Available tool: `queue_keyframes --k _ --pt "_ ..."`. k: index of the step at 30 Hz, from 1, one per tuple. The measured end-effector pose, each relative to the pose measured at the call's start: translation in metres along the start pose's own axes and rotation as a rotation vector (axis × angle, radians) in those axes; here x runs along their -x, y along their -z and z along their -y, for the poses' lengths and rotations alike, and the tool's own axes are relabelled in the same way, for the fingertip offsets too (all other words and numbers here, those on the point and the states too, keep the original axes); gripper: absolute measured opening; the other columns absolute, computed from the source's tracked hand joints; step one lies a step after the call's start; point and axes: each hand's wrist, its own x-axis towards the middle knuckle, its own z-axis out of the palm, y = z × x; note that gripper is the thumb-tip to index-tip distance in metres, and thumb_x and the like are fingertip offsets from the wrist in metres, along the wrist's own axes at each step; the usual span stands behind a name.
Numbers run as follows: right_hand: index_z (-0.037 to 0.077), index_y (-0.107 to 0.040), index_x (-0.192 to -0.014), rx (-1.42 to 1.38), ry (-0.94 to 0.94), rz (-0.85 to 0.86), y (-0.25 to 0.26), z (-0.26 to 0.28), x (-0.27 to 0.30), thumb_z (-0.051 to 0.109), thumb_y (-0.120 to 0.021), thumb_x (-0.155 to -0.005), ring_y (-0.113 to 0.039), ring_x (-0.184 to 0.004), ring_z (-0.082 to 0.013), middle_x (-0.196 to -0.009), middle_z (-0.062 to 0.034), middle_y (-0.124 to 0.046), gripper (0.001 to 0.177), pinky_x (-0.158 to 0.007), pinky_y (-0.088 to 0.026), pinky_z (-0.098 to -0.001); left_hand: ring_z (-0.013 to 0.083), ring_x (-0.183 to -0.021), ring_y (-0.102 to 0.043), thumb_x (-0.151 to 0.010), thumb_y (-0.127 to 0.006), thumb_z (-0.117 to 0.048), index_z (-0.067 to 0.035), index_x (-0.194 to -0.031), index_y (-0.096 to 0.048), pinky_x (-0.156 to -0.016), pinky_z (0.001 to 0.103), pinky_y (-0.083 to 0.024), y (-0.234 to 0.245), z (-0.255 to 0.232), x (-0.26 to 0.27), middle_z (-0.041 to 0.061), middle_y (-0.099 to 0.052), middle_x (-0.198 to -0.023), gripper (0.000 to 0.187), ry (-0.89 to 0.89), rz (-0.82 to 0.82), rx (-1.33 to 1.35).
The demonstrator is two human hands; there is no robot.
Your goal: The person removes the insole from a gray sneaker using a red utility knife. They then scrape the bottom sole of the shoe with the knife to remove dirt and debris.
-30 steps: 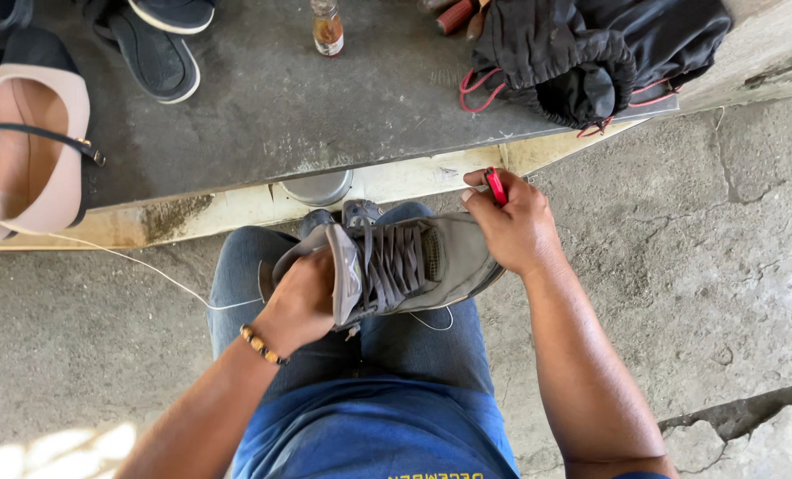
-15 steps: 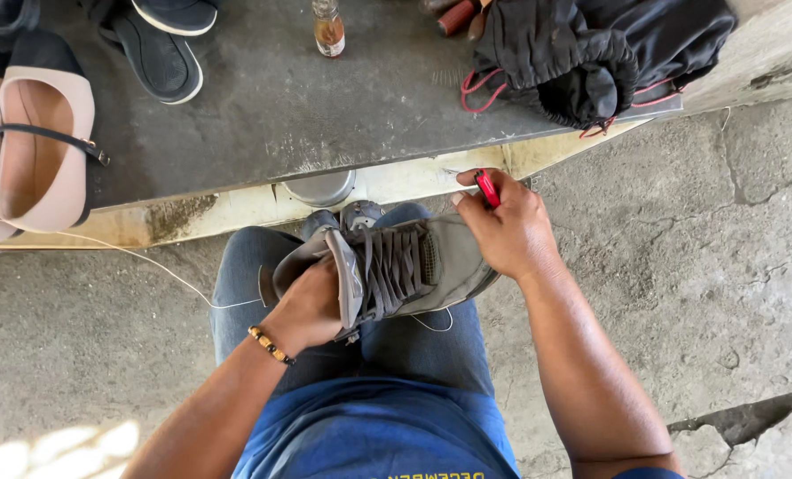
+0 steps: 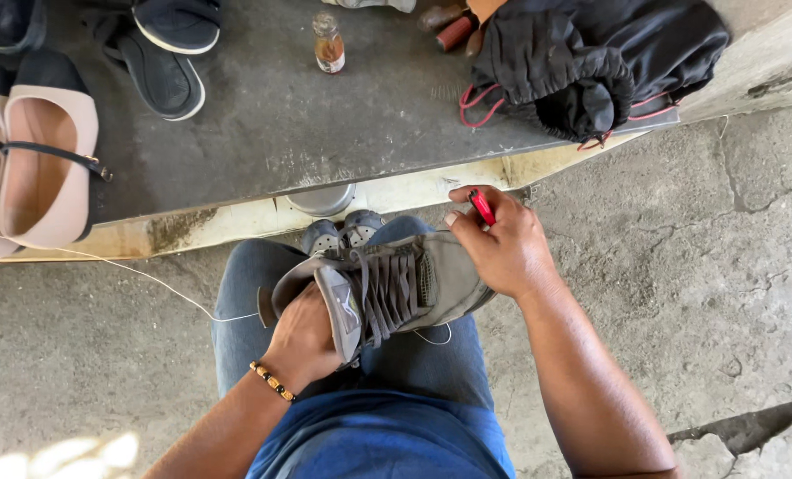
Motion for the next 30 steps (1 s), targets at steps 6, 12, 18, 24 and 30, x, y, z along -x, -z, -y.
queue_keyframes --k 6,12,18,24,30 --pt "0.026 -0.088 -0.124 -0.017 0.015 0.005 0.000 -0.009 0.001 0.035 -0.084 -0.093 -0.076 -0.086 -0.0332 -0.082 -0.0099 -0.075 0.032 -0.092 -0.059 -0.0514 0.0514 -0.097 -0.080 -0.100 -0.061 -0.026 -0.003 -0.098 -0.077 -0.086 0.056 -0.063 -0.007 -0.001 0.011 0.026 -0.082 -0.089 0.028 0.048 0.024 0.059" --pt "0.025 -0.088 -0.125 0.005 0.005 0.016 0.002 0.003 -0.001 0.036 -0.084 -0.093 -0.079 -0.090 -0.0344 -0.084 -0.0092 -0.079 0.034 -0.095 -0.060 -0.0515 0.0517 -0.097 -0.079 -0.100 -0.059 -0.028 -0.004 -0.098 -0.077 -0.087 0.057 -0.063 0.005 -0.009 0.005 0.026 -0.082 -0.090 0.030 0.054 0.005 0.059" --pt "0.027 -0.087 -0.128 -0.013 -0.002 0.013 -0.001 -0.011 -0.006 0.034 -0.084 -0.094 -0.077 -0.084 -0.0306 -0.083 -0.0068 -0.078 0.034 -0.091 -0.060 -0.0485 0.0520 -0.098 -0.079 -0.100 -0.058 -0.029 -0.005 -0.098 -0.077 -0.087 0.057 -0.062 0.022 -0.018 -0.018 0.025 -0.082 -0.090 0.031 0.079 0.008 0.090" --pt "0.030 -0.087 -0.128 -0.014 -0.019 0.007 -0.003 -0.013 -0.009 0.036 -0.085 -0.095 -0.076 -0.081 -0.0268 -0.083 -0.0050 -0.077 0.034 -0.090 -0.059 -0.0474 0.0522 -0.098 -0.079 -0.100 -0.057 -0.030 -0.005 -0.098 -0.076 -0.088 0.058 -0.062 0.029 -0.029 -0.032 0.025 -0.082 -0.090 0.032 0.084 0.016 0.121" --pt "0.029 -0.087 -0.128 0.003 0.013 0.005 -0.002 -0.012 -0.002 0.036 -0.086 -0.095 -0.078 -0.089 -0.0331 -0.087 -0.0090 -0.080 0.035 -0.093 -0.060 -0.0511 0.0525 -0.098 -0.079 -0.101 -0.056 -0.032 -0.006 -0.098 -0.076 -0.088 0.059 -0.062 0.025 -0.043 -0.040 0.025 -0.082 -0.091 0.033 0.108 0.020 0.157"
